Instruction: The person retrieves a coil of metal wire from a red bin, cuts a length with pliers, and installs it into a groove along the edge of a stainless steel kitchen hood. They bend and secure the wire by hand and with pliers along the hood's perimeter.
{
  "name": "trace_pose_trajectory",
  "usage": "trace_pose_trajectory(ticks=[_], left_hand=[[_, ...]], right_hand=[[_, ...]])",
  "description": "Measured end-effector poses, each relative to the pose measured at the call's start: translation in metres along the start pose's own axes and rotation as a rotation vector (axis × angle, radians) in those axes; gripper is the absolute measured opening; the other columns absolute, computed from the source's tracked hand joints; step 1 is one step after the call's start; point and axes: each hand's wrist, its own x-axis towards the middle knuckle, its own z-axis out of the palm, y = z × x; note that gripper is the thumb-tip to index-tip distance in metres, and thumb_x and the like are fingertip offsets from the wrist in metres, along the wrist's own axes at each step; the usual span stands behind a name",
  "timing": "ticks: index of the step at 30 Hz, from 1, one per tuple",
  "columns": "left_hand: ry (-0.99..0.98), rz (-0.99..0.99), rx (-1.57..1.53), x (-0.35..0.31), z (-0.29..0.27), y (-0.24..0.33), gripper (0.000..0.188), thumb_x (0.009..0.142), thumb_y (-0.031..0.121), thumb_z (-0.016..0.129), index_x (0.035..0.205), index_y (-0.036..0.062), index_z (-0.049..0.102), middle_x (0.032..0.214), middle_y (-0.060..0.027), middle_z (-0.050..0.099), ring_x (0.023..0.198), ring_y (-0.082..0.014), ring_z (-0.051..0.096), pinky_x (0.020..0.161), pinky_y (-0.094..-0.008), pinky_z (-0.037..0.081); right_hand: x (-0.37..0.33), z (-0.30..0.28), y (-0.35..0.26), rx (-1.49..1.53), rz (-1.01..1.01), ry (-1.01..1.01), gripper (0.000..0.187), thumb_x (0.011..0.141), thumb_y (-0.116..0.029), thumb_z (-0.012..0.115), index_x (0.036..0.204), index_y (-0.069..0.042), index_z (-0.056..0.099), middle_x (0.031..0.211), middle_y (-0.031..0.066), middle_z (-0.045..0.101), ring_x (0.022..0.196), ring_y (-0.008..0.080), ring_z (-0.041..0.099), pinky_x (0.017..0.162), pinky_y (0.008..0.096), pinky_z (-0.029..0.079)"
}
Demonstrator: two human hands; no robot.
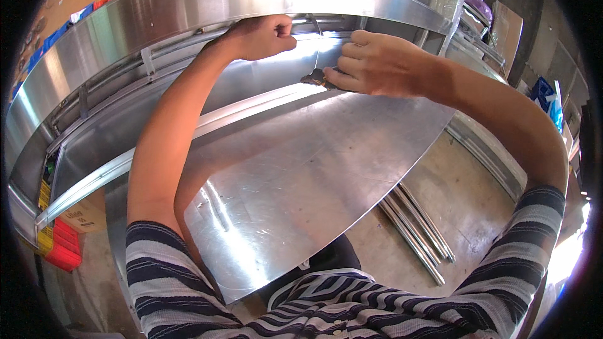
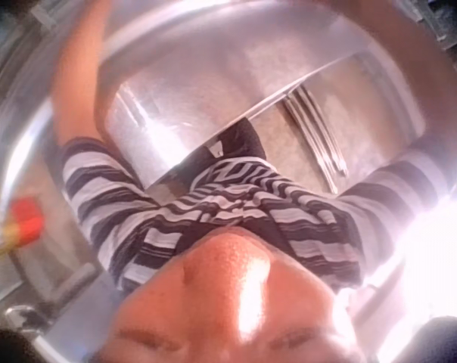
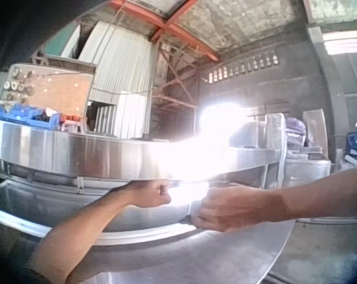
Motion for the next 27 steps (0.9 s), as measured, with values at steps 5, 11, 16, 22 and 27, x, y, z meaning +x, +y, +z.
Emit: trace_pose_trajectory(ticks=[5,11,16,22,27], left_hand=[[-0.011,0.273,0.214,-0.01,0.02,0.041,0.038,0.08,0.031,0.084,0.087,0.0071,0.056,0.06,0.0043,0.041,0.056,-0.013,0.042,0.054,-0.0321,0.037],[0.031,0.389,0.292,-0.016,0.04,0.053,0.083,0.07,0.03,0.082,0.141,0.0083,0.046,0.122,-0.0171,0.058,0.113,-0.0292,0.057,0.097,-0.0437,0.049],[-0.184,0.187,0.017,-0.001,0.077,0.076,0.06,0.074,0.032,0.086,0.117,-0.0015,0.061,0.095,-0.0175,0.072,0.082,-0.0329,0.069,0.08,-0.0413,0.055],[-0.224,0.163,-0.012,-0.005,0.084,0.083,0.046,0.08,0.032,0.083,0.105,-0.003,0.067,0.081,-0.018,0.073,0.077,-0.0291,0.069,0.073,-0.0387,0.054],[-0.282,0.076,-0.063,0.001,0.098,0.081,0.03,0.085,0.025,0.079,0.094,-0.0026,0.07,0.08,-0.0161,0.072,0.076,-0.0284,0.069,0.074,-0.0413,0.053]], right_hand=[[-0.008,0.002,-0.01,0.02,0.072,-0.039,0.036,0.093,-0.02,0.071,0.125,-0.009,0.059,0.092,0.0016,0.064,0.093,0.0152,0.064,0.084,0.0313,0.048],[-0.015,0.01,-0.016,0.044,0.092,0.082,0.038,0.09,-0.018,0.07,0.126,-0.011,0.061,0.093,0.0003,0.063,0.092,0.0169,0.064,0.081,0.0324,0.046],[-0.018,0.012,-0.021,0.14,0.086,0.064,0.033,0.09,-0.018,0.07,0.121,-0.011,0.06,0.097,0.0021,0.065,0.094,0.017,0.064,0.081,0.0323,0.046],[-0.027,0.013,-0.036,0.194,0.144,0.038,0.043,0.086,-0.02,0.077,0.12,-0.011,0.053,0.102,0.0021,0.063,0.098,0.0167,0.063,0.085,0.0337,0.048],[-0.031,0.014,-0.053,0.198,0.211,0.023,0.052,0.086,-0.025,0.08,0.126,-0.012,0.05,0.106,0.0042,0.063,0.101,0.0195,0.063,0.086,0.0347,0.048]])
